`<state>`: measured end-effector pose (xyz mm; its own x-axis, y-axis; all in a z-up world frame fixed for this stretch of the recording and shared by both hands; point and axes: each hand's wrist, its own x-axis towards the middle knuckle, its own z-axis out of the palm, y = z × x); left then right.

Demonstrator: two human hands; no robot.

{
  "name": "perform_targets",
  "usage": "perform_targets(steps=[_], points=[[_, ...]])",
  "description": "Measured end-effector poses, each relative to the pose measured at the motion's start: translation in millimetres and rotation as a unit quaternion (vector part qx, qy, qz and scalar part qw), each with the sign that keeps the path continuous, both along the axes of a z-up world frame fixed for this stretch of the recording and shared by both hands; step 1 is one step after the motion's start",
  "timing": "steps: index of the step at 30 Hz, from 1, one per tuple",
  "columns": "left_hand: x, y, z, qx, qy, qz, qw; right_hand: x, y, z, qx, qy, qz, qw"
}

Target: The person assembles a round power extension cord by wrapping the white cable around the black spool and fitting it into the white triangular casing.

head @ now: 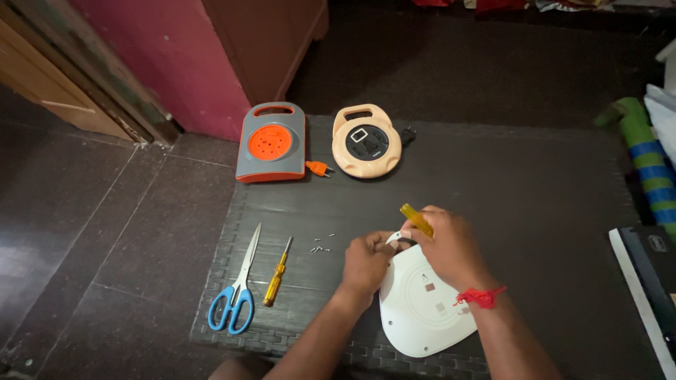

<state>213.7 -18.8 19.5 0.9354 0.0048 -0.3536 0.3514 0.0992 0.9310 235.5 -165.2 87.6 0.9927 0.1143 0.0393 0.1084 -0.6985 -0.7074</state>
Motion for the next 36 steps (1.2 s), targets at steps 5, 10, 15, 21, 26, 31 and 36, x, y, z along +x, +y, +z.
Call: perform_targets(steps=[5,10,15,21,26,31,36], points=[[1,2,3,-0.005,-0.004,-0.007,1.000,-1,3,0,-0.004,-0.010,0.018,1.000],[0,4,0,0.051,-0.017,-0.024,0.998,0,6,-6,-0.028,-0.014,0.033,0.999],[0,6,-4,0.039,-0.006,-0.029,0.999,2,7,-17,-0.037,-0.001,0.026,0.999],[-2,5,0,0.043,0.024,-0.018,0.999,3,10,-18,-0.019,0.066,-0.002,0.998],[0,5,-2,0.048,0.041,-0.014,0.998,1,9,-15,-0.020,0.050,0.011,0.998],[2,2,-13,0.067,0.043,-0.003,0.997,1,12,-14,-0.050,0.074,0.006,0.996],[1,2,-10,0.072,0.047,0.002,0.996,2,11,-14,-0.070,0.058,0.028,0.995]])
